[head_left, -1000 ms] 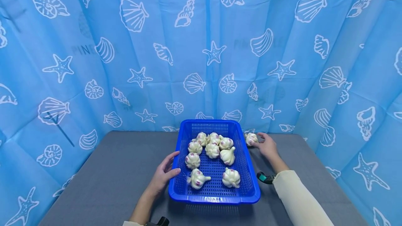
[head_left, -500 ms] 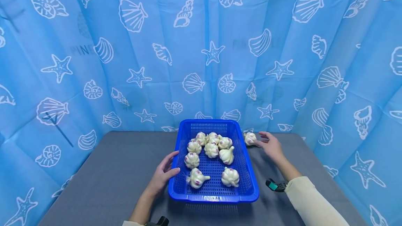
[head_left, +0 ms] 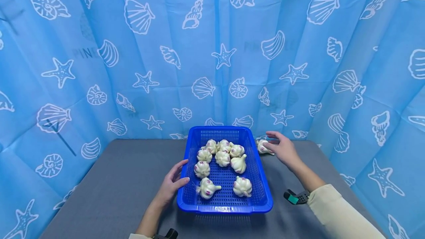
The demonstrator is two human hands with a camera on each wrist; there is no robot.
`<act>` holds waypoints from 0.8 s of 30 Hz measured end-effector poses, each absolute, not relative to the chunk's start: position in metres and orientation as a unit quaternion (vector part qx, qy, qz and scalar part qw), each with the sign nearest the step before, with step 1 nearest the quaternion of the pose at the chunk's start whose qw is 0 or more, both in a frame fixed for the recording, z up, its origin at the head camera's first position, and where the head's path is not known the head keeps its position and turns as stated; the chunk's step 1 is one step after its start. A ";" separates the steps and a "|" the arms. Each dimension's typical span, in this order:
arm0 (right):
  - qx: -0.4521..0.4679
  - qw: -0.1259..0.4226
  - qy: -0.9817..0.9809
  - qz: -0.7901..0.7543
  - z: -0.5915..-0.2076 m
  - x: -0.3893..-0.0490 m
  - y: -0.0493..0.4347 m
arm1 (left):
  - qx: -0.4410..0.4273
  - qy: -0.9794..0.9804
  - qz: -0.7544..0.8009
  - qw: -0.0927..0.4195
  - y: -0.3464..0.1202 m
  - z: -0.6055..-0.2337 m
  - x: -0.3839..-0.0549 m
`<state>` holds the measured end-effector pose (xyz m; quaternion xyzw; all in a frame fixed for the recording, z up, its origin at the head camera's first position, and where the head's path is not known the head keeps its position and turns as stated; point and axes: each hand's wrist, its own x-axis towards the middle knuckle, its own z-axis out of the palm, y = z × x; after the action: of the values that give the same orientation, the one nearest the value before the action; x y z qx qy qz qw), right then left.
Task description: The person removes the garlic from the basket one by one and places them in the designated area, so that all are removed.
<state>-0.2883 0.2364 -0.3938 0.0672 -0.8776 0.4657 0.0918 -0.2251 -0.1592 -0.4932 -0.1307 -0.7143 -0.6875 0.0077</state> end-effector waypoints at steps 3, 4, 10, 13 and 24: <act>0.087 0.093 -0.873 0.470 -0.384 -0.284 0.229 | -0.127 -0.716 -0.686 0.009 -0.159 -0.492 -0.224; 0.094 0.094 -0.870 0.474 -0.381 -0.283 0.226 | -0.128 -0.716 -0.686 0.010 -0.159 -0.492 -0.224; 0.125 0.086 -0.861 0.486 -0.367 -0.280 0.215 | -0.131 -0.711 -0.691 0.012 -0.159 -0.493 -0.224; 0.133 0.083 -0.860 0.485 -0.362 -0.281 0.208 | -0.134 -0.709 -0.693 0.013 -0.160 -0.493 -0.224; 0.141 0.040 -0.857 0.495 -0.351 -0.288 0.178 | -0.135 -0.710 -0.691 0.015 -0.160 -0.494 -0.224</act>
<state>-0.2875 0.1784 -0.3514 0.1408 -0.8567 0.4947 0.0397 -0.2244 -0.1595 -0.4937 -0.1355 -0.7096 -0.6913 0.0147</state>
